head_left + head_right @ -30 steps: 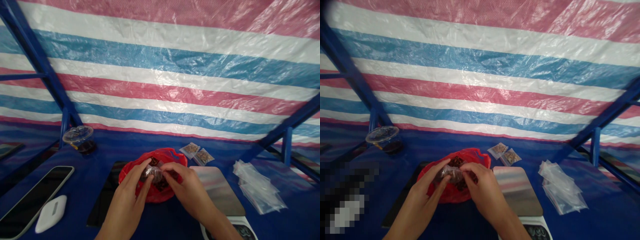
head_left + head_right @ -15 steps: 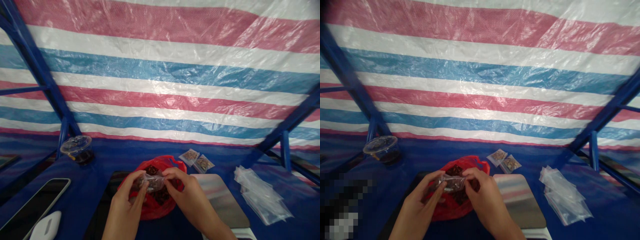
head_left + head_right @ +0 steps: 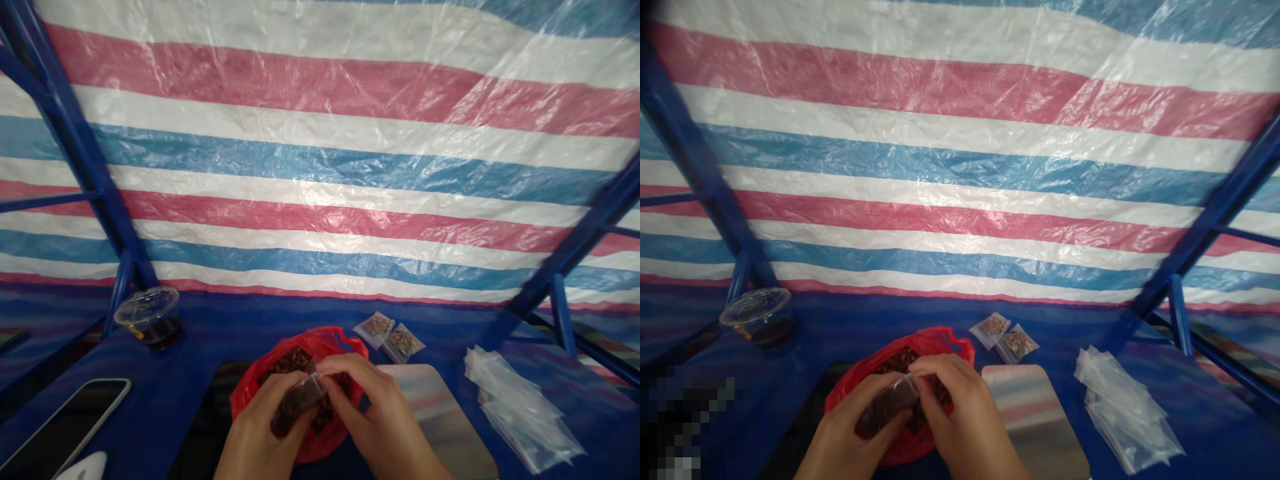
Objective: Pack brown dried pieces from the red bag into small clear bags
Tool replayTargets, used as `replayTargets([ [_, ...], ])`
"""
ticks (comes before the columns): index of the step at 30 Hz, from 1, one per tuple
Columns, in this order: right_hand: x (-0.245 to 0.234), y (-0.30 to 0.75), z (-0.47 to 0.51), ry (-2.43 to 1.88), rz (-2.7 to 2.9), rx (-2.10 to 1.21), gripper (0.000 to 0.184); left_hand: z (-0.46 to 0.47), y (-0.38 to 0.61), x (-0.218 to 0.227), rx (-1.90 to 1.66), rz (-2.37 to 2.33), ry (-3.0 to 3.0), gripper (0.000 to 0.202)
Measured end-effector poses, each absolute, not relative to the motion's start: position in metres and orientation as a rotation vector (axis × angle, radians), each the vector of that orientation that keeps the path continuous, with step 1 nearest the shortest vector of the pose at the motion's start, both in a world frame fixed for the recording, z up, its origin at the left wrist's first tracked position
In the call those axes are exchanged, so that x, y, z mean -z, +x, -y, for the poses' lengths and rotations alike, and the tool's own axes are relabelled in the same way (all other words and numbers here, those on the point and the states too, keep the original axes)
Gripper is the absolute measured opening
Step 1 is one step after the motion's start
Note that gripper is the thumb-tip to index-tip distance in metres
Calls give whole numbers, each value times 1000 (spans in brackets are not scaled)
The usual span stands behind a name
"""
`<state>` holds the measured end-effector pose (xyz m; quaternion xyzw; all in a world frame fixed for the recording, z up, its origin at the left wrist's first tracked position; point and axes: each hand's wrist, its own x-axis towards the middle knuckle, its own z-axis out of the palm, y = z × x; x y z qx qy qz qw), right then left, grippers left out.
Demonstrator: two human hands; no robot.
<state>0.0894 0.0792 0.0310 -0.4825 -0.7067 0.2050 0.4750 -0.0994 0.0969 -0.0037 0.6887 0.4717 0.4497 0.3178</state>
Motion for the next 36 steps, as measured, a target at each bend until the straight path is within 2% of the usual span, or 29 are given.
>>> replayTargets([
  [2, -33, 92, -79, -1166, 1662, -443, 18, -98, -96, -3, -1192, -1197, 1587, 27],
  [4, -33, 95, -78, -1174, 1573, -434, 21, -99, -93, -7, -1186, -1109, 1352, 39],
  [8, -27, 96, -77, -1184, 1476, -653, 18, -99, -81, -6, -1182, -896, 1118, 51],
  [12, -27, 96, -77, -1175, 1394, -768, 22, -94, -68, -6, -1180, -853, 1141, 49],
  [21, -24, 96, -74, -1145, 1408, -591, 12, -82, -60, -3, -1259, -1062, 1538, 48],
  [27, -18, 97, -71, -1155, 1391, -530, 26, -79, -55, 0, -1204, -1052, 1498, 57],
  [36, -32, 100, -61, -1174, 1411, -515, 28, -86, -59, -29, -1122, -912, 1469, 35],
])
